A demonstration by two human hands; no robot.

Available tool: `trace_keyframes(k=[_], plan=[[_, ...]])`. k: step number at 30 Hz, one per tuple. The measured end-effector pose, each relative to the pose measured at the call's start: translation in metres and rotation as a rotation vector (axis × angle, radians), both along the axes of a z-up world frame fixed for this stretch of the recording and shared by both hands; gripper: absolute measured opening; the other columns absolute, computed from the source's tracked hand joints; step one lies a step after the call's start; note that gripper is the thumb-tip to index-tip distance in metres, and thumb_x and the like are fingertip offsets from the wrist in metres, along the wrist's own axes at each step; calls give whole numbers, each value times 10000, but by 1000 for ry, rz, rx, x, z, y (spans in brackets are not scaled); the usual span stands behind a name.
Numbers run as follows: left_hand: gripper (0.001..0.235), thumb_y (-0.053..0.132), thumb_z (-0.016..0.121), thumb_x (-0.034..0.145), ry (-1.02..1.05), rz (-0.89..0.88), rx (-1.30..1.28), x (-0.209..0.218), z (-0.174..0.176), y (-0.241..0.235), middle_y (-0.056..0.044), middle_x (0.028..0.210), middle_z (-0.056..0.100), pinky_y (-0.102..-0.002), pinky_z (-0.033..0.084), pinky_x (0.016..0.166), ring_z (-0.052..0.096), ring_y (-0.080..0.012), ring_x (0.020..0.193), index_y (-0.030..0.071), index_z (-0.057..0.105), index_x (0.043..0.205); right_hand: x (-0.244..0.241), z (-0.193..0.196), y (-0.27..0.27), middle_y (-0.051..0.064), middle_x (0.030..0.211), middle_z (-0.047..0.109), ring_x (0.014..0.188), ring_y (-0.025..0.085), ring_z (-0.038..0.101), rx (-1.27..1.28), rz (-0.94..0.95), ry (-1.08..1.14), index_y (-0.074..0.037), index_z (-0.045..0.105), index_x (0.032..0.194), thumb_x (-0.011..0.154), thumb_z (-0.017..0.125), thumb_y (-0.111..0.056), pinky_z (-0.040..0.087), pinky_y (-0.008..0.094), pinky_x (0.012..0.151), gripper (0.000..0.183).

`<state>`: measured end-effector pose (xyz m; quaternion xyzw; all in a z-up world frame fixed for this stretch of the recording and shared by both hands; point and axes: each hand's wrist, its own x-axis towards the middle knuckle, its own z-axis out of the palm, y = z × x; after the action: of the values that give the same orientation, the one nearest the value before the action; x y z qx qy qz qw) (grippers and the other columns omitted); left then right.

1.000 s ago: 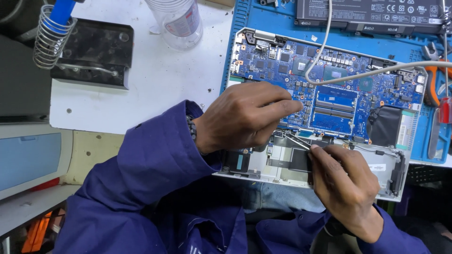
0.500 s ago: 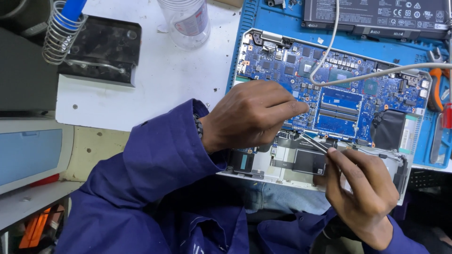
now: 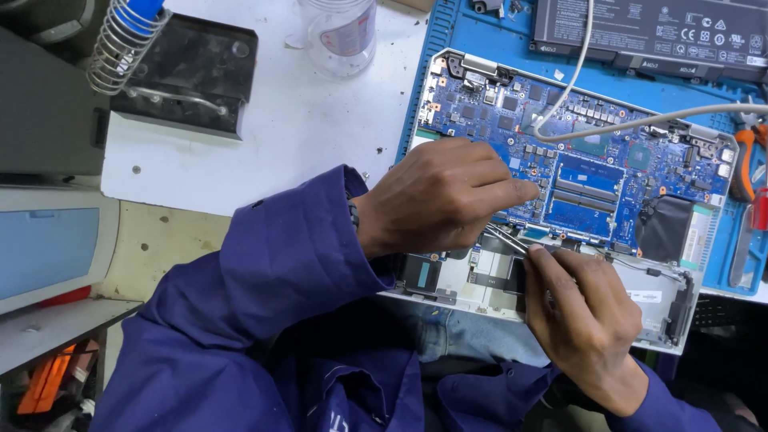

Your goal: The person uses tweezers to carefully manipulate and remove small components from a laptop motherboard. They work on various sections of the board, including near the CPU and memory slots, while the camera moves frequently.

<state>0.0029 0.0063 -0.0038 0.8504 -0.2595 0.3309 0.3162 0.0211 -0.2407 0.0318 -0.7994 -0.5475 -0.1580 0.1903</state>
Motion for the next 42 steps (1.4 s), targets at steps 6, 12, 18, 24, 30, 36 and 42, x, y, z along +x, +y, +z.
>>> trace_keyframes(k=[6, 12, 18, 24, 30, 36, 42], plan=[[252, -73, 583, 955, 0, -4, 11, 1, 0, 1, -101, 833, 678, -435, 468, 584, 632, -301, 746, 22, 722, 1143, 0, 1, 2, 237, 966, 694, 799, 350, 672, 64, 24, 112, 100, 728, 1079, 961, 760, 70, 546, 420, 730, 126], [200, -124, 608, 832, 60, -27, 93, -8, 11, 8, -126, 862, 687, -408, 506, 672, 623, -299, 809, 30, 703, 918, 5, -1, -5, 225, 987, 705, 819, 343, 677, 60, -18, 125, 89, 740, 1082, 967, 768, 44, 551, 422, 764, 127], [139, -60, 714, 814, 113, -17, 197, -16, 18, 13, -106, 952, 656, -400, 519, 702, 579, -301, 894, 47, 653, 749, 9, -3, -6, 227, 990, 700, 804, 338, 671, 61, 1, 161, 91, 730, 1086, 966, 758, 37, 537, 412, 741, 135], [86, 86, 710, 867, 206, 42, 340, -22, 21, 10, -127, 1118, 673, -439, 503, 801, 590, -330, 1048, 73, 697, 782, 11, -4, -7, 234, 1004, 704, 825, 350, 682, 50, 11, 175, 96, 726, 1109, 969, 759, 41, 541, 420, 752, 154], [88, 133, 688, 770, 227, 10, 259, -26, 23, 13, -133, 1133, 657, -467, 508, 803, 595, -359, 1110, 64, 670, 821, 12, -2, -12, 234, 1019, 708, 851, 355, 692, 35, -13, 153, 81, 738, 1130, 976, 769, 22, 555, 426, 781, 168], [155, 118, 729, 952, 192, 145, 257, -44, 28, 7, -153, 1125, 677, -442, 540, 848, 617, -338, 1079, 14, 687, 1059, 17, 5, -24, 222, 989, 716, 836, 337, 673, 6, -63, 122, 68, 777, 1146, 980, 792, 34, 533, 416, 745, 170], [359, 21, 656, 944, 195, 322, 205, -60, 33, 7, -150, 1103, 716, -447, 570, 827, 656, -344, 1048, 0, 672, 1302, 22, 24, -34, 255, 1016, 715, 849, 371, 662, -56, -39, 111, 68, 785, 1168, 985, 785, -12, 543, 480, 778, 199]])
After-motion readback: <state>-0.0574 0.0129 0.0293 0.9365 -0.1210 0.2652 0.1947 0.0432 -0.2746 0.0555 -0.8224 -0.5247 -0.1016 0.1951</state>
